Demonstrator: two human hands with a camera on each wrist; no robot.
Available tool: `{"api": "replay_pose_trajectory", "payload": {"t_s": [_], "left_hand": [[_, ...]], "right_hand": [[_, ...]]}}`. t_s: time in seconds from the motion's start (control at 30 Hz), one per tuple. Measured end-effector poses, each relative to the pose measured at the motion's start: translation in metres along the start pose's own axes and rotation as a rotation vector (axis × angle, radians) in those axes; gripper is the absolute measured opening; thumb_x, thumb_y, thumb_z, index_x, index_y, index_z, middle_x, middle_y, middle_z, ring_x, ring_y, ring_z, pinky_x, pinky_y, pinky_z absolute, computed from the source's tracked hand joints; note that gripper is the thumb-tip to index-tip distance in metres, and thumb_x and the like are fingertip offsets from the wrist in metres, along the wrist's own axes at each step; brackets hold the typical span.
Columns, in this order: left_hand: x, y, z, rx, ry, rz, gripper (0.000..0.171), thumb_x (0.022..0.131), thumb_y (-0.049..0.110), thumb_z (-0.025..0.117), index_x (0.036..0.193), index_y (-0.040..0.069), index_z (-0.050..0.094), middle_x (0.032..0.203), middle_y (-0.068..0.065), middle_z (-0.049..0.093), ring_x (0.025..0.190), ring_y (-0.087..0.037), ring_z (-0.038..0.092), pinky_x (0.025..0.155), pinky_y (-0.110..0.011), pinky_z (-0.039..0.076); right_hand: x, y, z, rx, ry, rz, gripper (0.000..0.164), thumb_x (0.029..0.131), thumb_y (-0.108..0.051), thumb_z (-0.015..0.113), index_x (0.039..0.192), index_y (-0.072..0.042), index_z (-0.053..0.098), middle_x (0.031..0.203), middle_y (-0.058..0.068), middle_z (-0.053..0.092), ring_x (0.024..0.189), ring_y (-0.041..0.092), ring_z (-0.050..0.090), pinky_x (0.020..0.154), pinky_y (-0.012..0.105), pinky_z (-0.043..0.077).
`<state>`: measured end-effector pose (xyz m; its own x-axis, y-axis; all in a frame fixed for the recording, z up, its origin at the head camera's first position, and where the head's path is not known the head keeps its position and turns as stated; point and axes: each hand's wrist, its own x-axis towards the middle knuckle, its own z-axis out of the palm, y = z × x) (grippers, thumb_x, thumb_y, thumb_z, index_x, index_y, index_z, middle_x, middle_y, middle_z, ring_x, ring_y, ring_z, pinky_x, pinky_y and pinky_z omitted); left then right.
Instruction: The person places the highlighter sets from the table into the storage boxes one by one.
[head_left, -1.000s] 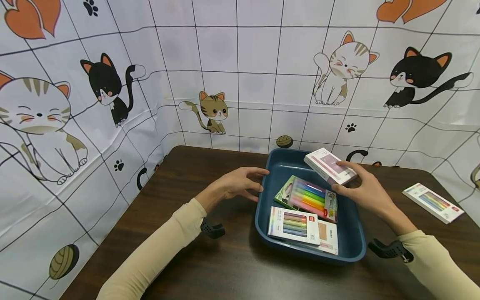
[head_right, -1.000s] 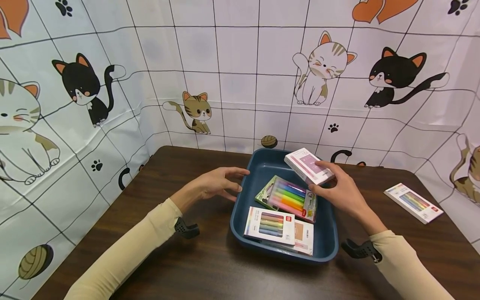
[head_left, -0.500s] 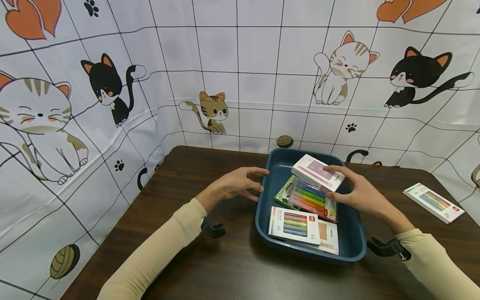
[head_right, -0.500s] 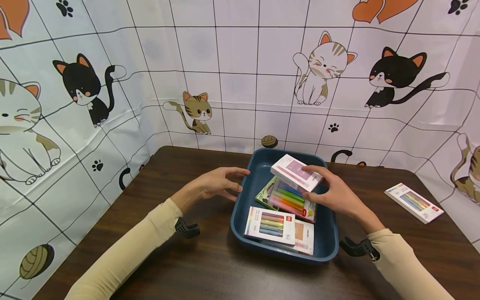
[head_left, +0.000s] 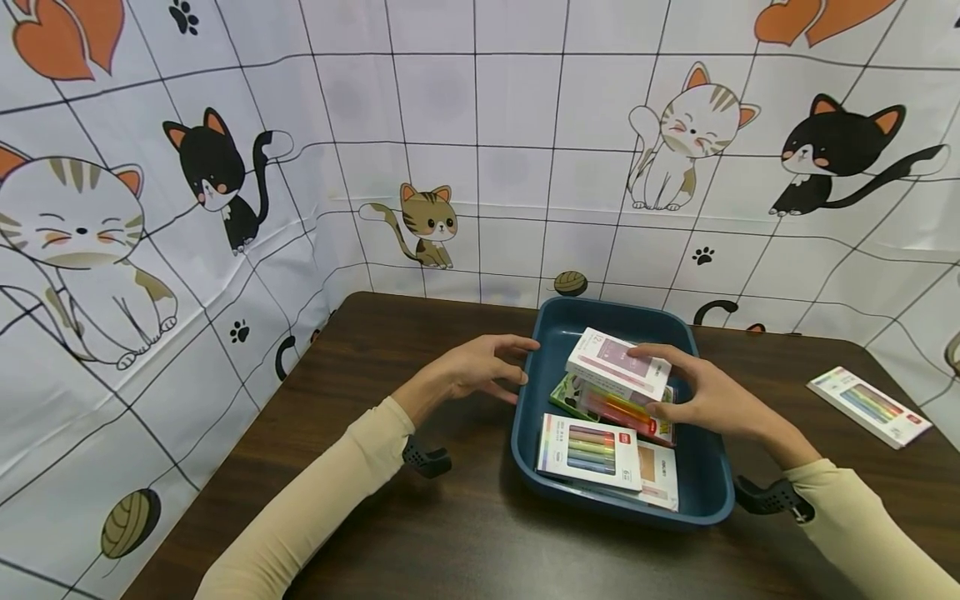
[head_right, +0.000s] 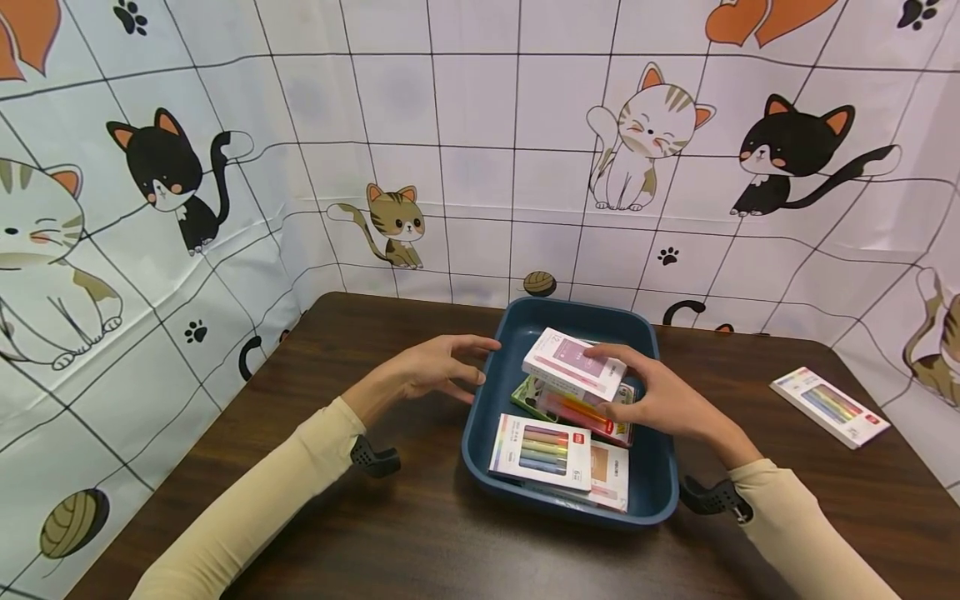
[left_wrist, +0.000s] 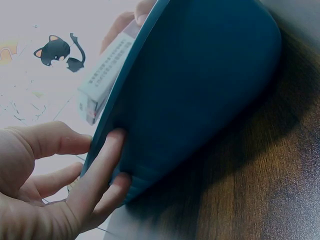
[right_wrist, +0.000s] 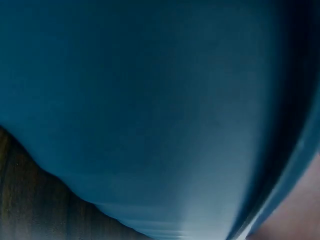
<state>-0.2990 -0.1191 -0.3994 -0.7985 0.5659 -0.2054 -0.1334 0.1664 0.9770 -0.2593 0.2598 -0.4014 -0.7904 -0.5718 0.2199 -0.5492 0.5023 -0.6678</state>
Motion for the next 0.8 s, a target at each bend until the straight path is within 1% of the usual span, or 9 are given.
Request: {"api": "replay_pose_trajectory", "payload": {"t_s": [0.27,0.53,0.67,0.8], "left_hand": [[0.0000,0.0001,0.0004,0.003,0.001,0.000,0.066,0.092,-0.002,0.072,0.152,0.009,0.047,0.147,-0.018,0.045,0.106,-0.033,0.067,0.082,-0.050,0.059],[-0.0003,0.0006,0.0007,0.009,-0.007,0.006,0.067,0.093,-0.002,0.072,0.153,0.008,0.046,0.151,-0.022,0.041,0.108,-0.035,0.066,0.082,-0.049,0.059],[-0.0010,0.0008,0.0005,0.009,-0.011,0.014,0.066,0.093,-0.002,0.072,0.152,0.009,0.046,0.152,-0.023,0.040,0.112,-0.039,0.064,0.082,-0.049,0.059],[-0.0010,0.0002,0.0003,0.009,-0.015,0.017,0.065,0.093,-0.002,0.071,0.153,0.009,0.046,0.153,-0.024,0.038,0.116,-0.043,0.061,0.082,-0.048,0.059]], "right_hand": [[0.0000,-0.0012,-0.0007,0.009,-0.014,-0.014,0.078,0.088,-0.015,0.080,0.155,-0.023,0.041,0.151,0.017,0.042,0.132,0.051,0.036,0.095,0.083,0.029],[0.0003,-0.0031,-0.0007,0.012,-0.023,-0.037,0.084,0.087,-0.016,0.081,0.158,-0.022,0.037,0.153,0.015,0.041,0.132,0.047,0.037,0.095,0.083,0.030],[0.0022,-0.0043,0.0012,0.003,-0.003,-0.062,0.085,0.086,-0.015,0.081,0.158,-0.020,0.035,0.155,0.011,0.040,0.138,0.042,0.034,0.102,0.080,0.026],[0.0034,-0.0053,0.0028,-0.010,0.016,-0.079,0.084,0.086,-0.014,0.080,0.158,-0.018,0.036,0.157,0.008,0.039,0.144,0.041,0.028,0.107,0.077,0.020]]}}
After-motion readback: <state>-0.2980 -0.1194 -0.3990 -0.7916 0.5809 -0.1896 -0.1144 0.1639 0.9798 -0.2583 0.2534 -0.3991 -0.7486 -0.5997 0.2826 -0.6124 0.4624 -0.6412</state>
